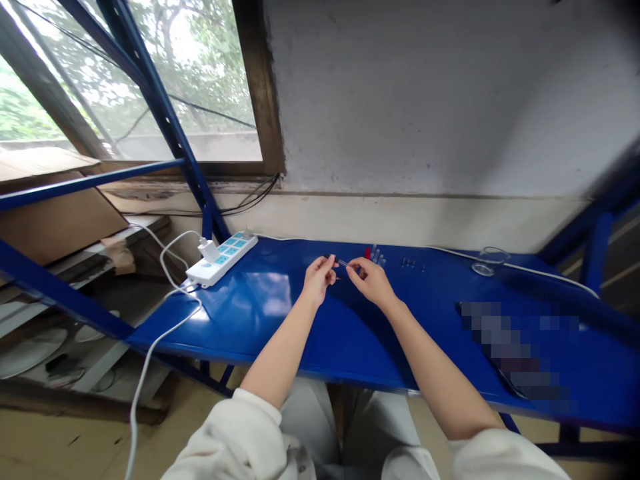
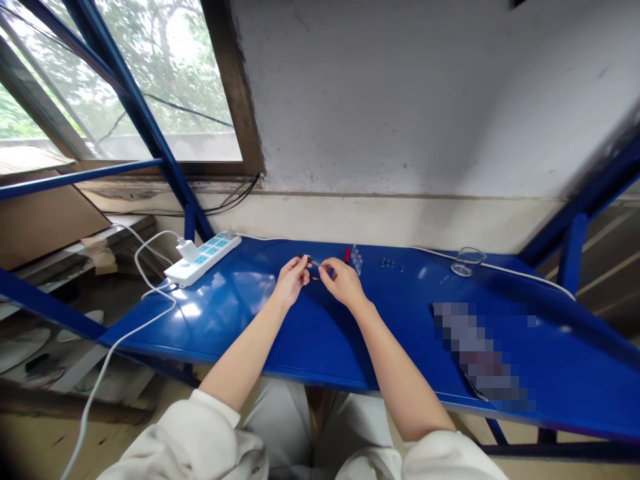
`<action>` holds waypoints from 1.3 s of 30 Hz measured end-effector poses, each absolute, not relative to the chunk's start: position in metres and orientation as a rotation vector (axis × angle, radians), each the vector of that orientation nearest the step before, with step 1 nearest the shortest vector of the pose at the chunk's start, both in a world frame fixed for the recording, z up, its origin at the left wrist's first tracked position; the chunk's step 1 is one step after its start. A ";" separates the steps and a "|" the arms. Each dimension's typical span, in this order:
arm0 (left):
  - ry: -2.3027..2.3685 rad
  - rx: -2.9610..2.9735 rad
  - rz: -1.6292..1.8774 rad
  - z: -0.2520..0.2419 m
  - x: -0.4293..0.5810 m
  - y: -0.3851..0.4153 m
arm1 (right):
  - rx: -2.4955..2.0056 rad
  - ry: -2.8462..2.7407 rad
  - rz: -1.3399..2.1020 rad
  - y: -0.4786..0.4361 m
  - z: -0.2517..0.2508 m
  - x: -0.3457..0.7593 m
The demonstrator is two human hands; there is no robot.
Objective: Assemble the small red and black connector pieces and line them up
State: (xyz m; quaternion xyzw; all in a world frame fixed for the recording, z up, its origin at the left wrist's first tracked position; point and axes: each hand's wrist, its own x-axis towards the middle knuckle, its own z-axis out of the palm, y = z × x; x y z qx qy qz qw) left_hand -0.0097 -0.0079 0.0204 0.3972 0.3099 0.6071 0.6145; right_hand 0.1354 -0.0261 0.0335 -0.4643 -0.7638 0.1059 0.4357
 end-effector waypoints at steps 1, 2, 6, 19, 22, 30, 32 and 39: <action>0.697 0.953 1.371 0.021 -0.009 -0.008 | -1.155 -1.932 0.262 -0.025 0.034 0.137; 0.693 0.993 1.344 0.022 -0.008 -0.009 | -1.165 -1.964 0.255 -0.025 0.035 0.140; 0.818 1.095 1.400 0.022 -0.005 -0.009 | -1.336 -2.061 0.333 -0.027 0.039 0.158; 1.339 1.952 1.053 0.013 0.035 -0.001 | -1.962 -1.741 0.391 -0.022 0.023 0.203; 1.420 1.974 0.998 0.014 0.043 0.006 | -2.034 -1.746 0.349 -0.019 0.019 0.201; 1.460 1.984 1.054 -0.009 0.060 0.016 | -2.120 -1.736 0.298 -0.020 0.015 0.196; 1.463 2.008 1.046 -0.011 0.063 0.017 | -2.131 -1.729 0.279 -0.021 0.016 0.196; 1.425 2.084 1.086 -0.008 0.060 0.014 | -2.146 -1.728 0.255 -0.020 0.012 0.197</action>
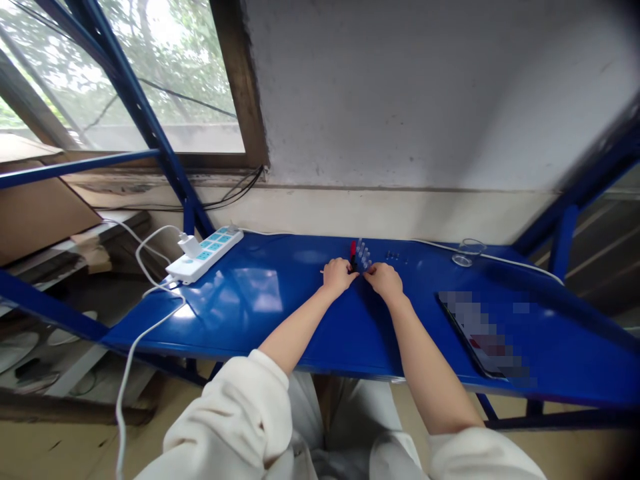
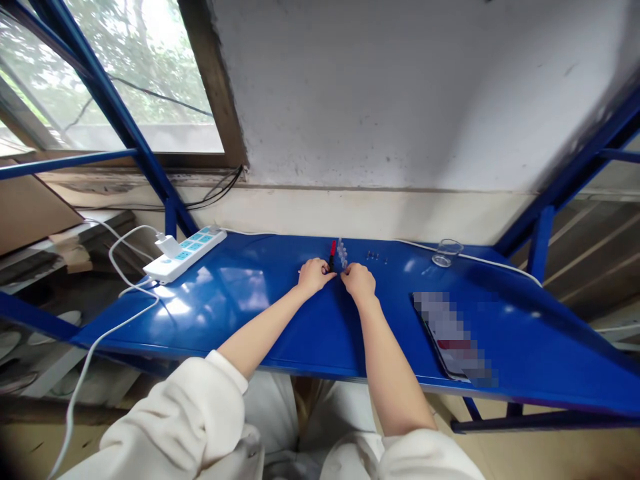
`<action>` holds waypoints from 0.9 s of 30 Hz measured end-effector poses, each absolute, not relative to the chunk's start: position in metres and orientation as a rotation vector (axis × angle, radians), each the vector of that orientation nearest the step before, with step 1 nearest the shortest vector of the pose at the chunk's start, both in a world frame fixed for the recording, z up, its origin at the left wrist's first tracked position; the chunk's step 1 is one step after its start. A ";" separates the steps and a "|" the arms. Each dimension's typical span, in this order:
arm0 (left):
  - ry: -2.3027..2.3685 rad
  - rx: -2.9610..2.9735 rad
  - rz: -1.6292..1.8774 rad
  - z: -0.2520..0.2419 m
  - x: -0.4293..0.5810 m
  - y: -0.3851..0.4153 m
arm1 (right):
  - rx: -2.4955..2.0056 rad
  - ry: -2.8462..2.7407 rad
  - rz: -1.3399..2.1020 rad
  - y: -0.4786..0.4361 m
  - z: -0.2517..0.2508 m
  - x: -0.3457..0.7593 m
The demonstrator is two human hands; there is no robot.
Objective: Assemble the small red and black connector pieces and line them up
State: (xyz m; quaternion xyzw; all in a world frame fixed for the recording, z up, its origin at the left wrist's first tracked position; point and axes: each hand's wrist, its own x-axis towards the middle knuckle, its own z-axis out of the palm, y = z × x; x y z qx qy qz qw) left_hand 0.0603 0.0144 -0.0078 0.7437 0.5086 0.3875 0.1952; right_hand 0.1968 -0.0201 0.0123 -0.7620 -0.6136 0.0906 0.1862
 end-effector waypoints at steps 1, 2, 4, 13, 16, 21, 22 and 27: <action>1.420 2.110 1.084 -0.007 0.059 0.012 | -2.143 -1.720 0.251 -0.020 0.011 0.197; 1.422 2.147 1.073 -0.005 0.057 0.010 | -2.143 -1.711 0.248 -0.019 0.011 0.197; 1.428 2.242 1.040 -0.002 0.052 0.003 | -2.153 -1.697 0.247 -0.018 0.009 0.197; 1.387 2.540 0.890 0.007 0.049 -0.015 | -2.167 -1.699 0.209 -0.019 0.007 0.194; 1.382 2.475 0.952 0.009 0.047 -0.010 | -2.177 -1.714 0.180 -0.021 0.007 0.193; 1.296 2.185 1.266 0.013 0.028 -0.001 | -2.140 -1.717 0.136 -0.023 0.013 0.187; 1.279 2.105 1.359 0.014 0.023 0.000 | -2.115 -1.716 0.126 -0.024 0.014 0.185; 1.213 1.741 1.587 0.011 0.005 -0.006 | -1.968 -1.808 0.087 -0.027 0.020 0.171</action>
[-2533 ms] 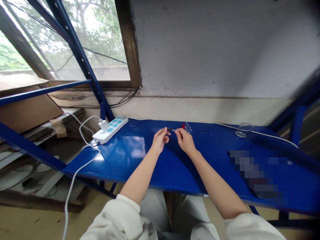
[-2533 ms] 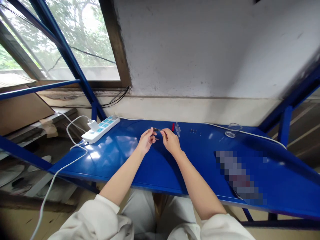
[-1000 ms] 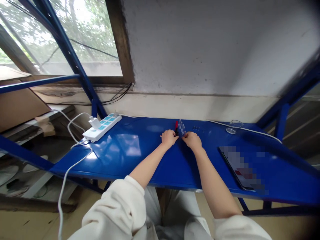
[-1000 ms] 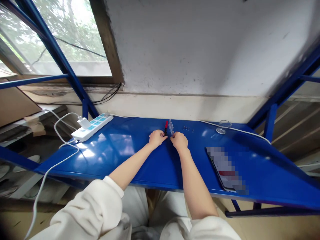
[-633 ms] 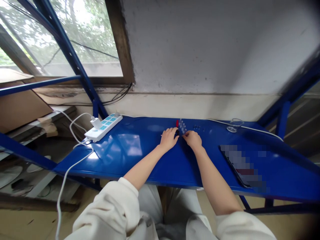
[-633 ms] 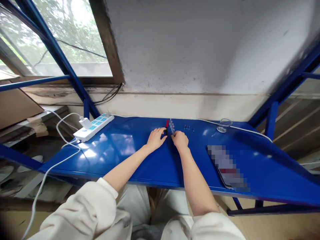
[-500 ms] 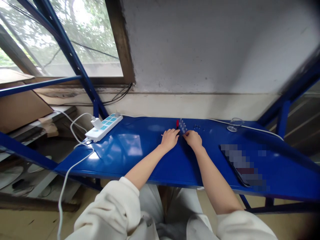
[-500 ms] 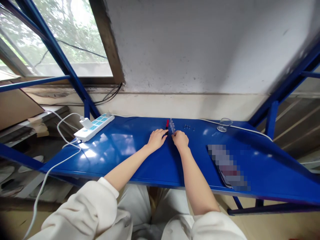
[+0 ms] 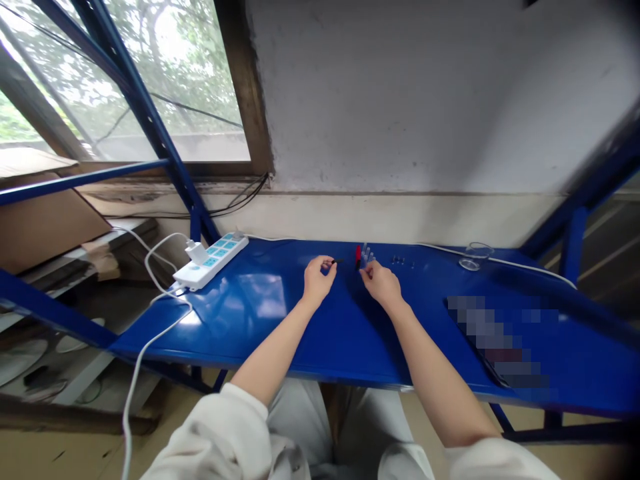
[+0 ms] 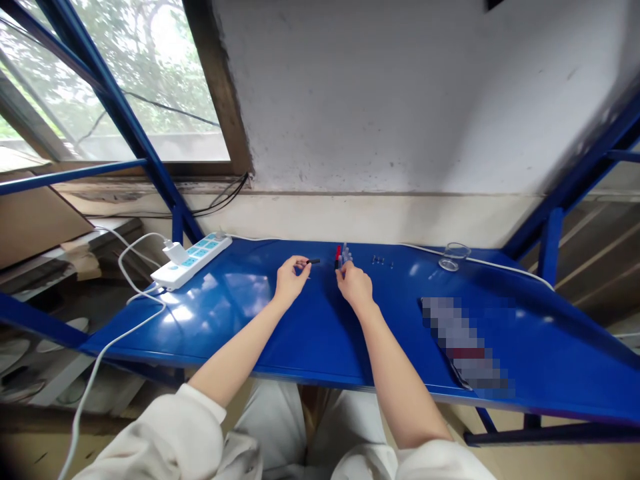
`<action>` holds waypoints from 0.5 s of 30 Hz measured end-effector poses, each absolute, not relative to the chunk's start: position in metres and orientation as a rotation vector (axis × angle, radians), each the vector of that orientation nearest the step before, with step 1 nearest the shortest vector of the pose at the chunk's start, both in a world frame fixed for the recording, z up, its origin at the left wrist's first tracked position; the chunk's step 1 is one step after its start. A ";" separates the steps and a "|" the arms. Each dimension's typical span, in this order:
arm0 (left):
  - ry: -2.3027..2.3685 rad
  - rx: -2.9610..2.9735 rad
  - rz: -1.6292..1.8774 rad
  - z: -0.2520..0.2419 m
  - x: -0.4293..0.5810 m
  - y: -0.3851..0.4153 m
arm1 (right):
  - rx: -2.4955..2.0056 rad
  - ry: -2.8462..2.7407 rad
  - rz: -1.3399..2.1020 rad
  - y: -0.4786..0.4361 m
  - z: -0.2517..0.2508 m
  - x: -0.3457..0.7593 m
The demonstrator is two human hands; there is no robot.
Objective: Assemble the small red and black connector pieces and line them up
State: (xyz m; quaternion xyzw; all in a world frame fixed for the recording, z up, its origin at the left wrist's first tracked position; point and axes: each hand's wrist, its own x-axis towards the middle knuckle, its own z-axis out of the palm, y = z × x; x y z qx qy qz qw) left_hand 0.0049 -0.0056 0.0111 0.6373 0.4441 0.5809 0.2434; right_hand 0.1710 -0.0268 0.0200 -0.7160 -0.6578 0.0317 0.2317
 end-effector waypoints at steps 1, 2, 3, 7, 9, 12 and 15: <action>1.205 1.694 1.598 0.010 0.003 -0.007 | -1.946 -1.844 0.081 -0.027 0.020 0.168; 1.195 1.660 1.605 0.010 0.002 -0.009 | -1.927 -1.878 0.074 -0.028 0.020 0.165; 1.184 1.641 1.610 0.009 0.002 -0.011 | -1.908 -1.909 0.066 -0.028 0.020 0.162; 1.170 1.670 1.589 0.011 0.002 -0.014 | -1.842 -1.997 0.021 -0.029 0.018 0.154; 1.178 1.706 1.581 0.012 0.002 -0.015 | -1.823 -2.028 -0.002 -0.030 0.017 0.151; 1.197 1.776 1.576 0.012 0.003 -0.016 | -1.808 -2.072 -0.022 -0.030 0.016 0.149; 1.229 1.818 1.573 0.011 0.003 -0.016 | -1.836 -2.064 -0.035 -0.030 0.016 0.149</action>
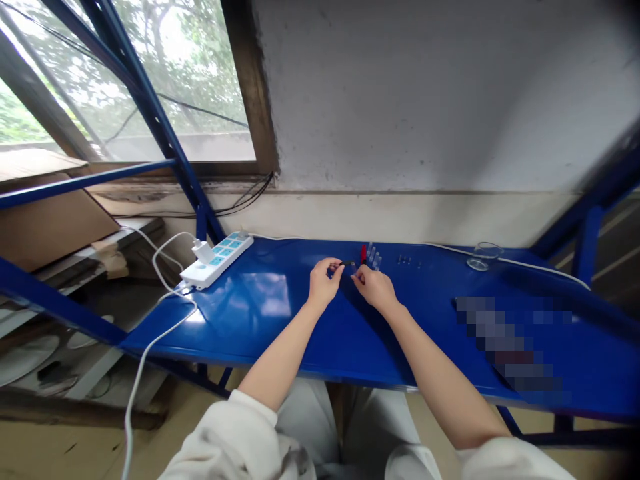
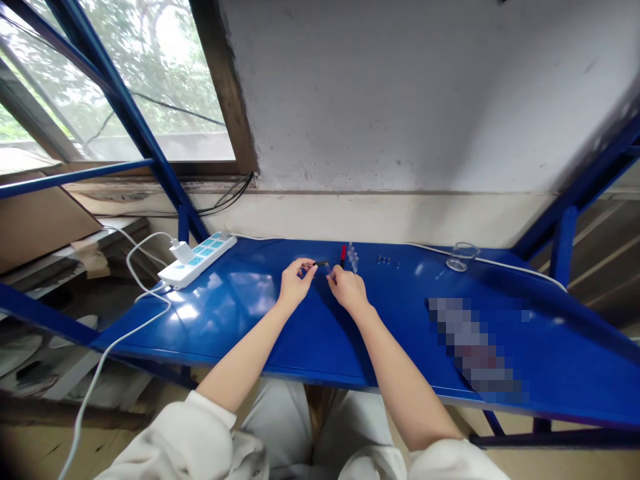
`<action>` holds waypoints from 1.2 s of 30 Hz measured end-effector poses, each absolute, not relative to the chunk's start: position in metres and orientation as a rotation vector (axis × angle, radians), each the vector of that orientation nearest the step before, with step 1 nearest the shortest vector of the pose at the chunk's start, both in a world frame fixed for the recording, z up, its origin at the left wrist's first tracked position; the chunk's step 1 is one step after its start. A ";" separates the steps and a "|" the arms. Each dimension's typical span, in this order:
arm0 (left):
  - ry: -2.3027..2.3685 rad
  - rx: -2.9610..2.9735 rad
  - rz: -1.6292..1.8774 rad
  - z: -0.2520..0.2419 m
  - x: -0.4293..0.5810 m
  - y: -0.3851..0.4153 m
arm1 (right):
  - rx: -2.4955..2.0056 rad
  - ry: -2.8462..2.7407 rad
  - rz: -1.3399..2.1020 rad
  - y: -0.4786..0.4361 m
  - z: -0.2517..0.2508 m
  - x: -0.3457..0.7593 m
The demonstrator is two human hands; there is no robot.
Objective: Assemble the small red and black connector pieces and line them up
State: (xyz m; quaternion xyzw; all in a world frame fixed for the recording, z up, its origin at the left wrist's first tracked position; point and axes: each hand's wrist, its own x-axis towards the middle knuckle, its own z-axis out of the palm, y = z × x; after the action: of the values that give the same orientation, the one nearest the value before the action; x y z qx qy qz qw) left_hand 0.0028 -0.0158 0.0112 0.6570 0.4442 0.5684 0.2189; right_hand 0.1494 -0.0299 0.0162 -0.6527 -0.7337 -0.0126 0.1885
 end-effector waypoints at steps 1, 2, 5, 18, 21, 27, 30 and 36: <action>1.235 1.822 1.576 0.011 0.003 -0.015 | -1.859 -2.046 -0.036 -0.030 0.016 0.150; 1.236 1.822 1.582 0.010 0.003 -0.015 | -1.882 -2.029 -0.036 -0.030 0.016 0.151; 1.222 1.818 1.597 0.009 0.003 -0.014 | -1.916 -2.030 -0.024 -0.029 0.016 0.152; 1.139 1.976 1.567 0.012 0.000 -0.018 | -1.855 -2.163 -0.037 -0.033 0.018 0.148; 1.074 2.139 1.436 0.014 0.001 -0.023 | -1.857 -2.143 -0.041 -0.033 0.019 0.148; 1.056 2.235 1.254 0.011 0.002 -0.025 | -1.829 -1.986 0.011 -0.032 0.018 0.151; 1.067 2.137 1.383 0.010 0.002 -0.021 | -1.712 -1.927 0.027 -0.032 0.017 0.153; 1.087 1.941 1.465 0.012 0.002 -0.016 | -1.541 -1.890 0.061 -0.030 0.014 0.155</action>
State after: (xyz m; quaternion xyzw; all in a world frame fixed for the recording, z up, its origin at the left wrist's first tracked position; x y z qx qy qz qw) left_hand 0.0024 -0.0165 0.0118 0.7080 0.3964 0.5344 0.2366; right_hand 0.1546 -0.0304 0.0137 -0.5932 -0.7275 0.0235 0.3440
